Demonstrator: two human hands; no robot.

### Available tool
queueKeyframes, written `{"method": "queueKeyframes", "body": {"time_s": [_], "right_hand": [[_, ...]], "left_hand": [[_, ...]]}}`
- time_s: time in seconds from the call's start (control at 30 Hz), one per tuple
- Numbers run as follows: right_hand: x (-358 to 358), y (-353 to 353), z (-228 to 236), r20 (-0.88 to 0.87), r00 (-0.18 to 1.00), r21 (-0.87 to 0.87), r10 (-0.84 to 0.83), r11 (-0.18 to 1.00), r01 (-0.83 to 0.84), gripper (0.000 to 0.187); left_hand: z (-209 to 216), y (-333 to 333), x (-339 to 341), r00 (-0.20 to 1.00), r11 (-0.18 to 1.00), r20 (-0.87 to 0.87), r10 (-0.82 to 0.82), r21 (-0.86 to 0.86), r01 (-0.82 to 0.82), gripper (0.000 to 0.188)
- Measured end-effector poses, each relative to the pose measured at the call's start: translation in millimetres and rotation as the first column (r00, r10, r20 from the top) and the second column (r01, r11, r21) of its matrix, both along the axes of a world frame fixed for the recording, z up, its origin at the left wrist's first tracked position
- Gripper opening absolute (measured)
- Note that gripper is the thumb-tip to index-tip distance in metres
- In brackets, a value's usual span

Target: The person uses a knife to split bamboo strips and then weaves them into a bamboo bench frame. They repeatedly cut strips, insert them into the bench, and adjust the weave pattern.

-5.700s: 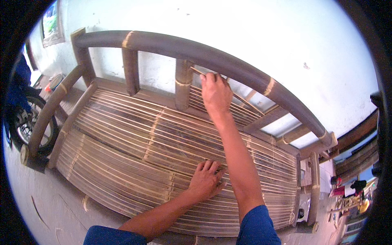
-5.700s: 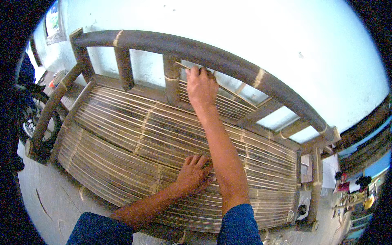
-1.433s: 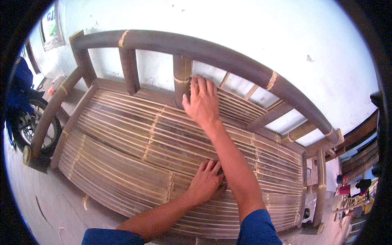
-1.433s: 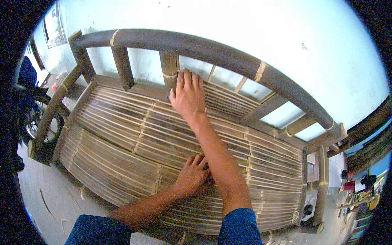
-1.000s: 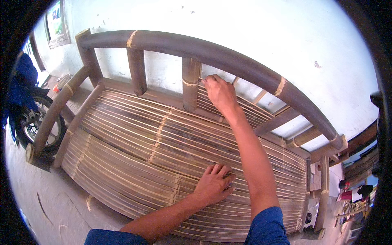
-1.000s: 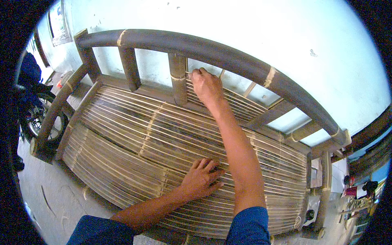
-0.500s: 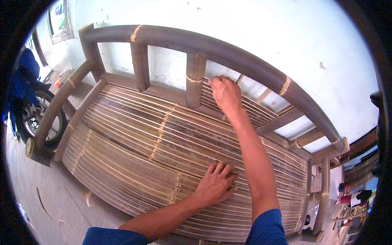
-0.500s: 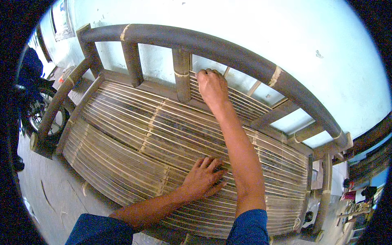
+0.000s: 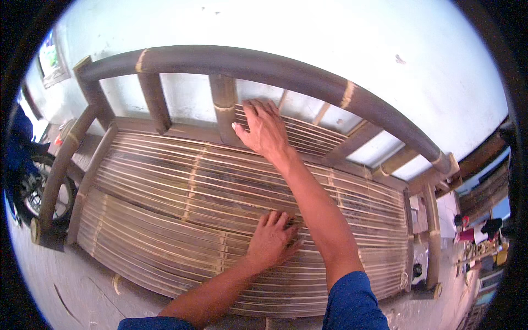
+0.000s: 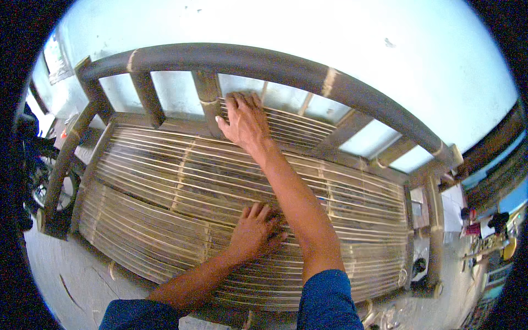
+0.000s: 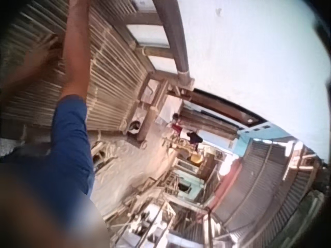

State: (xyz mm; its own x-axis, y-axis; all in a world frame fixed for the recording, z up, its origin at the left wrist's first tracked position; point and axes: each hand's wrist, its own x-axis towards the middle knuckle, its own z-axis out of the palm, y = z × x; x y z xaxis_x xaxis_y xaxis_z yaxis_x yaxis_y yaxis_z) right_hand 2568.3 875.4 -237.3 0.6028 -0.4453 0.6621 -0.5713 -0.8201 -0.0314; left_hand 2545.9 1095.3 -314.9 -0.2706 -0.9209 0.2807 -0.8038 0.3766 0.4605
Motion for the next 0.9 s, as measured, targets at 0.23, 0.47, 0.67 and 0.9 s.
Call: {"method": "queueKeyframes", "body": {"time_s": [0.23,0.47,0.67,0.9], "right_hand": [[-116.2,-0.8,-13.7,0.379,0.902,-0.127,-0.205,0.954,0.27,0.054],[-166.0,-17.0,-25.9,-0.075,0.908,-0.043,-0.411,0.911,0.409,0.08],[-164.7,40.9,-50.7,-0.15,0.917,0.033,-0.369,0.925,0.378,0.074],[-183.5,95.1,-99.9,0.001,0.919,0.435,-0.394,0.828,0.354,0.049]], "left_hand": [[-3.6,-2.5,1.3,1.0,0.999,-0.026,-0.009,-0.042,0.008,0.041],[-8.6,-2.7,2.1,0.998,0.999,-0.062,-0.021,-0.035,0.019,0.039],[-12.2,-3.3,3.9,0.996,0.995,-0.085,-0.014,-0.101,0.006,0.04],[-14.3,-1.6,4.8,0.996,0.994,-0.084,-0.023,-0.104,0.014,0.043]]}}
